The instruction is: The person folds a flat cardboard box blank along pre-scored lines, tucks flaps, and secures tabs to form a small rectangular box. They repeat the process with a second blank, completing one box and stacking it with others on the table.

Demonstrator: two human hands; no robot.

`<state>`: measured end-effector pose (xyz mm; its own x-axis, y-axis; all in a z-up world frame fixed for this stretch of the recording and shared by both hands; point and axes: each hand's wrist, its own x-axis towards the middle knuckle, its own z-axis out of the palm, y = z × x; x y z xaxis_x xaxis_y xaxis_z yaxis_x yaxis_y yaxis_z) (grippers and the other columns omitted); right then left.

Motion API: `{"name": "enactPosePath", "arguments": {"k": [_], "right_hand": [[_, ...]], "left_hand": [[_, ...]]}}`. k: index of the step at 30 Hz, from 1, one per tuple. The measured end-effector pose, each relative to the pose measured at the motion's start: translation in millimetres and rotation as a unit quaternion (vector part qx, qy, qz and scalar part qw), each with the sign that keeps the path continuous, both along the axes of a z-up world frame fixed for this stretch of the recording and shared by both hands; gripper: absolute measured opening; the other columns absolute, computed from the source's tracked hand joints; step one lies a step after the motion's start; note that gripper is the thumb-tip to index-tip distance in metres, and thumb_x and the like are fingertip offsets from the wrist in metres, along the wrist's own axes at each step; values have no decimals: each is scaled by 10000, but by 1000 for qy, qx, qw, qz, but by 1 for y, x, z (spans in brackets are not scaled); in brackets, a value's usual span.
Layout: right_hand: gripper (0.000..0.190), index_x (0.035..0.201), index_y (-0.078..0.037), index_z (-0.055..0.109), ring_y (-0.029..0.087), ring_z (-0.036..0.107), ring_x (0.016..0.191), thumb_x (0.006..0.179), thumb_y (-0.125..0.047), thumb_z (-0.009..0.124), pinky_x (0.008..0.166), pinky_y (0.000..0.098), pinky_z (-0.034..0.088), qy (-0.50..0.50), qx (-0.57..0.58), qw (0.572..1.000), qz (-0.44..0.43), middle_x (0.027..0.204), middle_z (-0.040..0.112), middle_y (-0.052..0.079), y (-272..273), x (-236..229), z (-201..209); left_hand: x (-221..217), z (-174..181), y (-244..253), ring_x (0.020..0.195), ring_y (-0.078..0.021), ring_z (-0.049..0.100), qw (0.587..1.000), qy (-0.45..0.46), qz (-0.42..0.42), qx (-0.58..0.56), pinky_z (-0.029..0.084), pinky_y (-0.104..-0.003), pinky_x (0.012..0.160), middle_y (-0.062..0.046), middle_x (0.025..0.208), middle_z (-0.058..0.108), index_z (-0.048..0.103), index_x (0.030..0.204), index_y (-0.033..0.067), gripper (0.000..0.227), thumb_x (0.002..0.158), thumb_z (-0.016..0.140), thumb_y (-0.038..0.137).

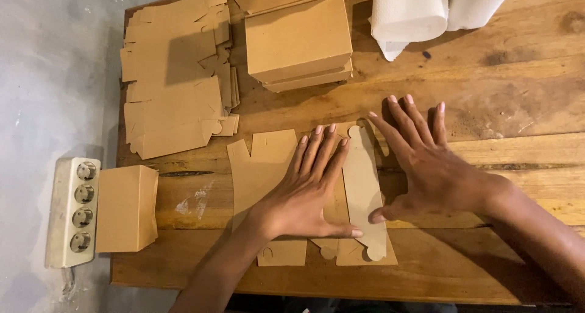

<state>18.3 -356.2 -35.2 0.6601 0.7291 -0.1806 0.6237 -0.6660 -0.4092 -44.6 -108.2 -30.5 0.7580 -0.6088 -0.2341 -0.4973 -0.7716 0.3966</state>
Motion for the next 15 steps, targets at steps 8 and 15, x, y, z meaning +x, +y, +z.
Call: {"name": "enactPosePath", "arguments": {"k": [8,15], "right_hand": [[1722,1645,-83,-87,362,-316,1503,557,-852,1005,1096,597,-274,-30,8,999,22,1666,-215,233,0,-9,-2],[1313,1655,-204,103,397,-130,1562,667,-675,829,1110,680,-221,10,103,993,-58,1703,50,198,-1,3,-5]], "left_hand": [[0,1,-1,1528,-432,-275,1000,6,-3,-2,-156,-560,1233,-267,1662,-251,-154,1603,3,1421,773,631,849],[-2,-3,1,1541,-460,-213,1000,-26,-3,-15,-111,-580,1241,-296,1671,-178,-85,1611,-23,1431,757,660,852]]}}
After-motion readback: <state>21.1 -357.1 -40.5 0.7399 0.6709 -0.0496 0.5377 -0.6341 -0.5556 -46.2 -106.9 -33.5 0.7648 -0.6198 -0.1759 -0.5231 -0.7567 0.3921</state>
